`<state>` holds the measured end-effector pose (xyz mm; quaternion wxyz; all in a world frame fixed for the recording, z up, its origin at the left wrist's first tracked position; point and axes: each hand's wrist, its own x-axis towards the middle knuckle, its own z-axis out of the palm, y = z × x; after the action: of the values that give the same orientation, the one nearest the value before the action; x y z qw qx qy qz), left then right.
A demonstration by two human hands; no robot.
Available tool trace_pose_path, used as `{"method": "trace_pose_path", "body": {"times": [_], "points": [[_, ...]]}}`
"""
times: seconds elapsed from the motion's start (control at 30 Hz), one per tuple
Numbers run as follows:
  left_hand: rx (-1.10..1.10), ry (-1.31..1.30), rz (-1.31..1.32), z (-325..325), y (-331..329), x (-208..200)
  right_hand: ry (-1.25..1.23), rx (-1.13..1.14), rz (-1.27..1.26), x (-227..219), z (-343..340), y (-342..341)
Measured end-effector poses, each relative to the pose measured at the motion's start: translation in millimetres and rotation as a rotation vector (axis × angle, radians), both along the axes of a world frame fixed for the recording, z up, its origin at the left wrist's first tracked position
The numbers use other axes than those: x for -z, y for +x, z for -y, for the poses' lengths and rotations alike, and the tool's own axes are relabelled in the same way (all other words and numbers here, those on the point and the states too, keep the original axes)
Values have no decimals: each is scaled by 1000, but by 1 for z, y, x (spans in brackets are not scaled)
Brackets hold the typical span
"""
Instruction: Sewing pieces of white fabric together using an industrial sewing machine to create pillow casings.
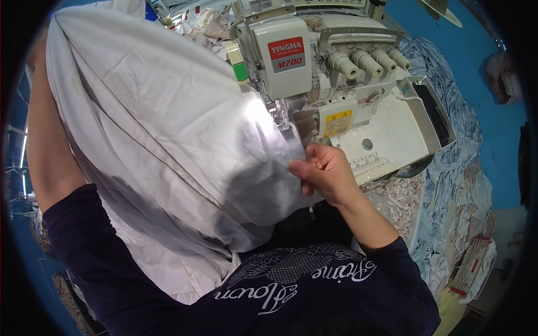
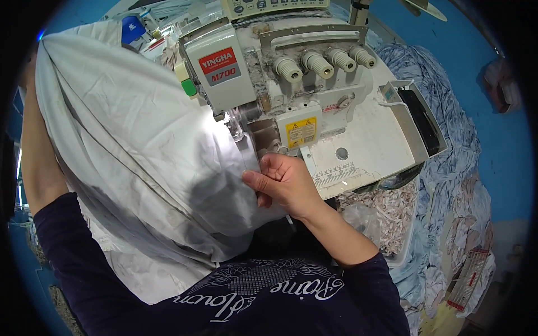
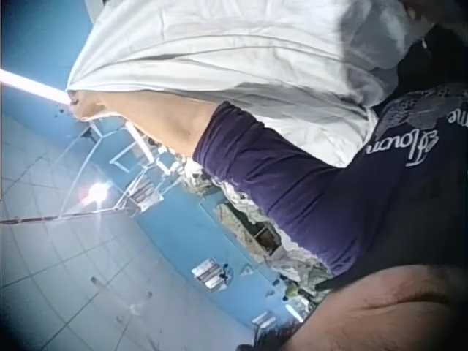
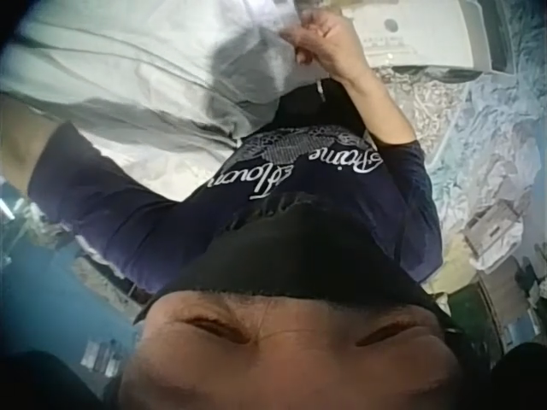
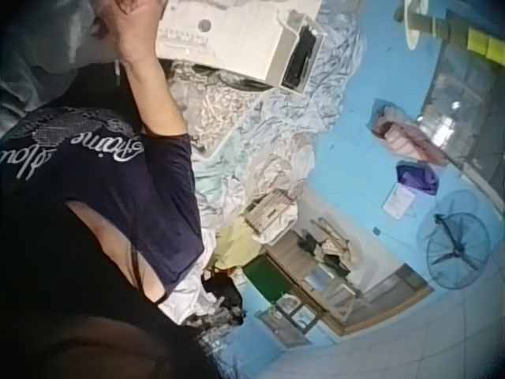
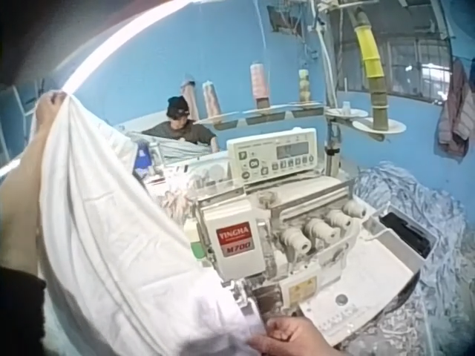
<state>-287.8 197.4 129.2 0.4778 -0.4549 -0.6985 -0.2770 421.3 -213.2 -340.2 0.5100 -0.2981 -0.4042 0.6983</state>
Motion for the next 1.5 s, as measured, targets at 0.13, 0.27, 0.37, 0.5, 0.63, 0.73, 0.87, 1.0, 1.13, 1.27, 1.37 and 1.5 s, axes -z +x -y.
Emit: {"method": "trace_pose_path", "body": {"times": [0.13,0.27,0.37,0.5,0.63,0.73,0.87,1.0,1.13,1.27,1.37,1.5], "points": [[-57,-121,195,-40,156,226,-146,181,200,-11,-40,-36],[448,-521,276,68,250,320,-146,131,173,-10,-29,-34],[1145,-988,511,231,381,407,-171,189,187,-7,-27,-17],[1035,-919,523,362,409,466,-176,111,185,-12,-27,-28],[702,-624,509,336,391,460,-150,161,150,-6,-28,-27],[759,-422,537,292,375,444,-126,157,143,-8,-28,-28],[778,-438,507,260,382,422,-107,162,173,-7,-28,-29],[785,-398,477,241,389,408,-102,169,170,-5,-28,-26],[781,-362,436,226,384,397,-118,145,159,-9,-28,-26],[799,-279,395,211,384,392,-139,139,169,-8,-29,-24],[818,-238,371,199,383,381,-139,136,157,-7,-30,-24],[782,-209,299,181,379,367,-143,135,136,-7,-30,-26]]}}
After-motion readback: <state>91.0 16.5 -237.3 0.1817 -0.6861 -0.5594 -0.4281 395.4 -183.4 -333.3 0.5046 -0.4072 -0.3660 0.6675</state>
